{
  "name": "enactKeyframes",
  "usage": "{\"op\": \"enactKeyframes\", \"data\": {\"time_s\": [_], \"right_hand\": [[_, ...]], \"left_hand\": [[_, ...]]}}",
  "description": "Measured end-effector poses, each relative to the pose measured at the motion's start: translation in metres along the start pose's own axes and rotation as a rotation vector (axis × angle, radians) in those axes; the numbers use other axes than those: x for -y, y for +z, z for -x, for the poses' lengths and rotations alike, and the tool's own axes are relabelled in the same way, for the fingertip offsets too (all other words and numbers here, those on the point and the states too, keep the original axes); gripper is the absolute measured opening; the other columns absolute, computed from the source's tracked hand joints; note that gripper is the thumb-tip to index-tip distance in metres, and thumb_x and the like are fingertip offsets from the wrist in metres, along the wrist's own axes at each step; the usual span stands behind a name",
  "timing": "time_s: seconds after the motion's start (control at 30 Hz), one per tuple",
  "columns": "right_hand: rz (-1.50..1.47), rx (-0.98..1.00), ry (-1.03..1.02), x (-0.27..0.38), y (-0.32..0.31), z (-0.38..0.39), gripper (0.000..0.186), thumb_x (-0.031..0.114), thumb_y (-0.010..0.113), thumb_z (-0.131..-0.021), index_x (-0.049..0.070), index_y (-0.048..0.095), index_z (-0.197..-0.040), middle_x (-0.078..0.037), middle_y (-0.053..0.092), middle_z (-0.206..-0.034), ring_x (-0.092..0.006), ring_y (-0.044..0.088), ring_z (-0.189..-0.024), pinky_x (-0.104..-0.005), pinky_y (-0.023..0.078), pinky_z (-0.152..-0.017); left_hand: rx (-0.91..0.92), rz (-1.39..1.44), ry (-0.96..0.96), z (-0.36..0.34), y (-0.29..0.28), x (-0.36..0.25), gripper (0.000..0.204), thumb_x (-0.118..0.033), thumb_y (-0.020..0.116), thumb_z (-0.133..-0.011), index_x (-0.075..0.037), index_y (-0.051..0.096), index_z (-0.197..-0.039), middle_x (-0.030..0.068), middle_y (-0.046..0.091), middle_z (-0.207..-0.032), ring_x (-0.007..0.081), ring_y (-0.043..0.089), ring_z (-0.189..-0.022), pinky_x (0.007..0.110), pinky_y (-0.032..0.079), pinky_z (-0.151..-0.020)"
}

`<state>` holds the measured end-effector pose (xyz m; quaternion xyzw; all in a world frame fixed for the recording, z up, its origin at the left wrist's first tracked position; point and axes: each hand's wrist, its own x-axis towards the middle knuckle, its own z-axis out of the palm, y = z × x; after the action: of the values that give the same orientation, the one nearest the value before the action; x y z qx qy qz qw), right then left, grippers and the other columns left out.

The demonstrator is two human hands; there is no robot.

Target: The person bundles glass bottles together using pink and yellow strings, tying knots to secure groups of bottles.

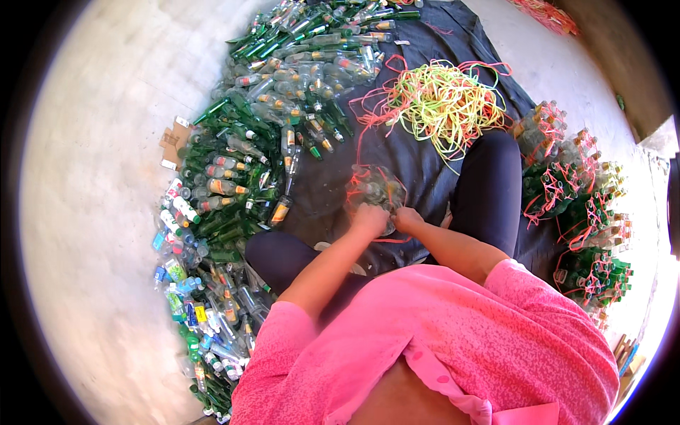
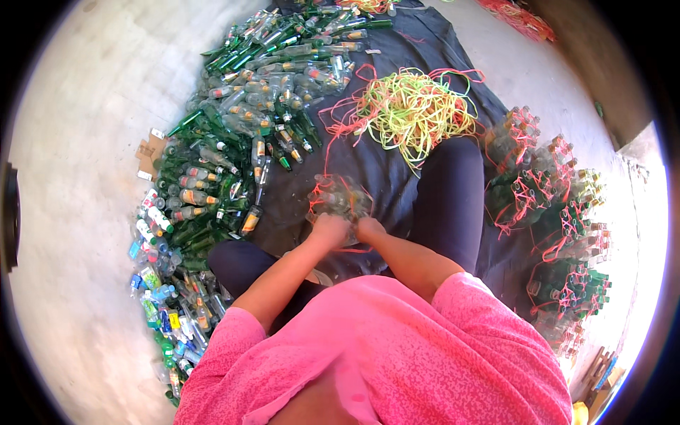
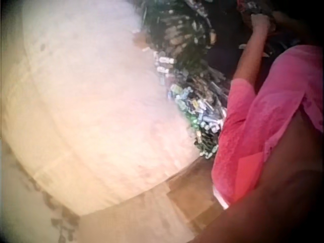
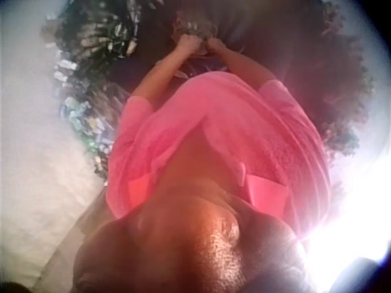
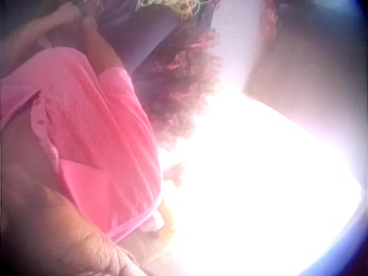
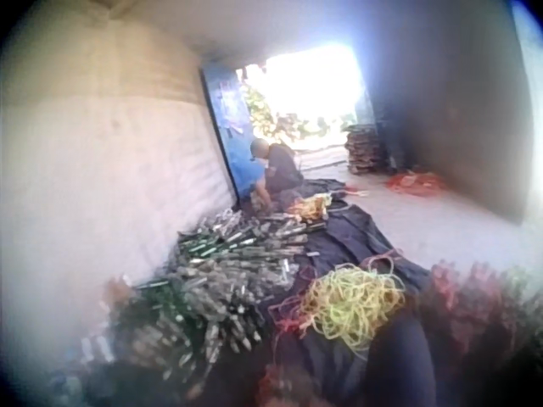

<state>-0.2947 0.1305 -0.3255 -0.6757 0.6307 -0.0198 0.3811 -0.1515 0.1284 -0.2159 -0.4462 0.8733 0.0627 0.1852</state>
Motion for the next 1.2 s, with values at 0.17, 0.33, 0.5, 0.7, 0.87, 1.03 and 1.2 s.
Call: {"op": "enactKeyframes", "data": {"time_s": [0.17, 0.33, 0.5, 0.7, 0.87, 1.03, 1.2], "right_hand": [[-0.057, 0.020, -0.093, -0.006, -0.004, -0.002, 0.041, 0.041, 0.056, -0.090, 0.003, 0.072, -0.094, -0.022, 0.069, -0.097, -0.0384, 0.066, -0.095, -0.0479, 0.052, -0.085], [-0.102, 0.003, -0.225, -0.008, 0.004, -0.003, 0.039, 0.039, 0.057, -0.089, 0.004, 0.072, -0.092, -0.022, 0.069, -0.094, -0.0385, 0.066, -0.092, -0.0474, 0.052, -0.082], [-0.013, 0.028, -0.318, -0.002, 0.004, -0.005, 0.033, 0.035, 0.060, -0.086, 0.005, 0.072, -0.092, -0.022, 0.068, -0.090, -0.0383, 0.067, -0.088, -0.0458, 0.051, -0.078], [-0.235, 0.084, -0.288, 0.010, -0.009, 0.006, 0.031, 0.032, 0.059, -0.083, 0.006, 0.073, -0.095, -0.020, 0.069, -0.093, -0.0367, 0.067, -0.090, -0.0444, 0.051, -0.079], [-0.302, 0.096, -0.187, 0.012, -0.010, 0.009, 0.032, 0.031, 0.058, -0.083, 0.005, 0.073, -0.096, -0.021, 0.069, -0.097, -0.0371, 0.065, -0.094, -0.0441, 0.050, -0.083], [-0.252, 0.030, -0.176, 0.011, -0.003, 0.003, 0.032, 0.028, 0.059, -0.083, 0.003, 0.072, -0.098, -0.021, 0.069, -0.096, -0.0359, 0.066, -0.093, -0.0430, 0.050, -0.083], [-0.402, 0.051, -0.057, 0.014, 0.001, 0.004, 0.029, 0.024, 0.060, -0.082, 0.003, 0.072, -0.098, -0.019, 0.070, -0.092, -0.0327, 0.067, -0.090, -0.0418, 0.050, -0.081]], "left_hand": [[-0.008, -0.100, -0.007, 0.008, -0.023, -0.003, 0.022, -0.027, 0.060, -0.081, -0.014, 0.075, -0.091, 0.0101, 0.072, -0.089, 0.0241, 0.069, -0.088, 0.041, 0.052, -0.076], [0.226, 0.148, -0.186, 0.011, -0.030, 0.014, 0.032, -0.031, 0.059, -0.079, -0.010, 0.074, -0.097, 0.0128, 0.072, -0.100, 0.0274, 0.069, -0.096, 0.041, 0.053, -0.082], [0.261, 0.425, -0.074, 0.011, -0.013, 0.056, 0.035, -0.032, 0.058, -0.077, -0.005, 0.073, -0.094, 0.0197, 0.069, -0.098, 0.0350, 0.067, -0.092, 0.043, 0.052, -0.078], [0.184, 0.718, -0.262, 0.014, 0.007, 0.083, 0.028, -0.031, 0.066, -0.075, -0.004, 0.069, -0.083, 0.0138, 0.069, -0.076, 0.0275, 0.067, -0.071, 0.038, 0.051, -0.067], [0.101, 0.892, -0.285, 0.015, 0.019, 0.093, 0.020, -0.022, 0.068, -0.076, -0.003, 0.067, -0.081, 0.0097, 0.067, -0.072, 0.0192, 0.065, -0.064, 0.034, 0.051, -0.060], [0.024, 0.964, -0.302, 0.009, 0.033, 0.094, 0.017, -0.018, 0.064, -0.082, -0.002, 0.066, -0.085, 0.0138, 0.068, -0.075, 0.0234, 0.066, -0.065, 0.037, 0.051, -0.062], [-0.220, 0.807, -0.295, 0.004, 0.038, 0.085, 0.014, -0.015, 0.058, -0.087, -0.004, 0.066, -0.091, 0.0199, 0.067, -0.082, 0.0301, 0.067, -0.068, 0.040, 0.053, -0.067]]}}
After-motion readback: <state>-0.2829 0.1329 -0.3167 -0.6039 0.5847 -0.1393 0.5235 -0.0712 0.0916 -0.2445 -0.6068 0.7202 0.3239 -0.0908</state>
